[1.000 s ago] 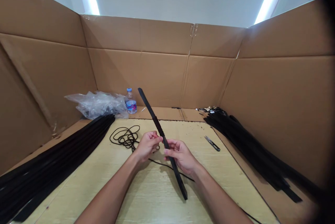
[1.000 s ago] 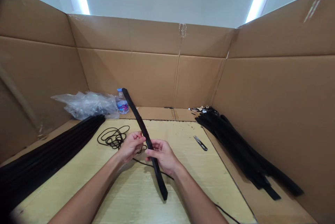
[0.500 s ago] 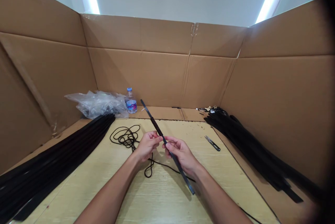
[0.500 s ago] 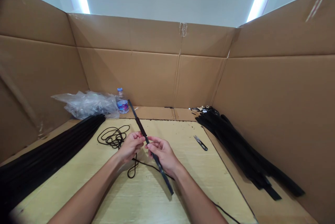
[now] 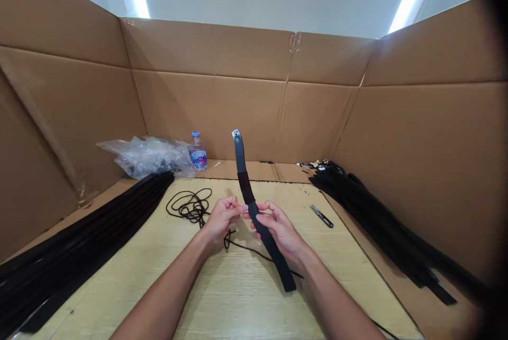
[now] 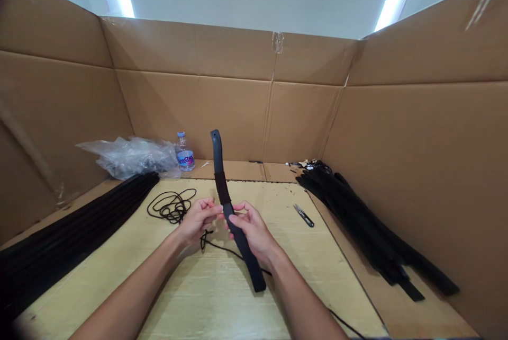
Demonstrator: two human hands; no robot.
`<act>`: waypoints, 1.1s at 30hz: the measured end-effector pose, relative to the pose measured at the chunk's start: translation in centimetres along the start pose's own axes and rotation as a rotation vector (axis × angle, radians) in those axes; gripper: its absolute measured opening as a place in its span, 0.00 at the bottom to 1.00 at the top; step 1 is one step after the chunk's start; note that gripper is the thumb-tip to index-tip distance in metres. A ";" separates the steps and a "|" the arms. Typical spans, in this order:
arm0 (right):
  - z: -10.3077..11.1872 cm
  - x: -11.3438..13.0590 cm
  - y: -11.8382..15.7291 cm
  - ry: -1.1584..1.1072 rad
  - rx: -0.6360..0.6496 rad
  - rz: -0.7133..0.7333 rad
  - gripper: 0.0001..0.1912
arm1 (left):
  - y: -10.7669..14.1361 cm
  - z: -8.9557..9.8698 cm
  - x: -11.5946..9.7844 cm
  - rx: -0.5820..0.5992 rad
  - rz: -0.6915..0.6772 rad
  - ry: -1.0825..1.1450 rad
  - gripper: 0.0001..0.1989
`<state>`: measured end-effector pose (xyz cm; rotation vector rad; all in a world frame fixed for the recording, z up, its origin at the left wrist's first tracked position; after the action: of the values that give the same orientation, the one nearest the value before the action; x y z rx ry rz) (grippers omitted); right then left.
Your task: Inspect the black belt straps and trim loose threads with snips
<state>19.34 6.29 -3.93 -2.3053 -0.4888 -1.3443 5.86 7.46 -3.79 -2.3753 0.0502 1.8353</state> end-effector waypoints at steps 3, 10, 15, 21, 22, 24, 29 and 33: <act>0.2 -0.2 0.0 -0.048 -0.042 -0.016 0.20 | 0.0 -0.2 0.0 -0.001 -0.008 -0.004 0.22; -0.1 -1.4 -0.4 -0.008 -0.069 -0.025 0.29 | -0.1 -0.2 0.3 0.006 -0.032 -0.041 0.21; -0.4 -1.2 -0.2 0.076 -0.056 -0.010 0.22 | 0.1 -0.5 0.3 0.034 -0.019 -0.059 0.21; -0.3 -0.5 -0.1 0.142 -0.068 0.052 0.20 | 0.3 -0.8 0.1 0.066 -0.004 -0.034 0.23; -0.3 -0.4 -0.1 0.142 -0.069 0.056 0.20 | 0.3 -0.8 0.1 0.075 0.002 -0.025 0.23; -0.3 -0.2 -0.1 0.114 -0.061 0.062 0.20 | 0.3 -0.7 0.2 0.078 0.012 -0.002 0.24; -1.0 0.6 0.0 0.095 0.088 0.113 0.15 | 0.1 -0.5 0.1 0.059 0.009 0.034 0.21; -1.1 1.1 0.4 0.162 0.141 0.137 0.17 | 0.0 -0.3 0.2 0.045 0.005 -0.017 0.20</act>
<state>19.19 5.46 -2.54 -2.0575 -0.3552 -1.3707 6.18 7.45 -3.88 -2.3309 0.0951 1.8369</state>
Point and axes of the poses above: each hand's wrist, its own y-axis away from the middle knuckle, its own z-axis out of the back of the hand, x = y × z, the point moved 6 cm from there along -y, towards the middle knuckle, and after that the axes turned 3 degrees about -y, right-handed, at the moved point
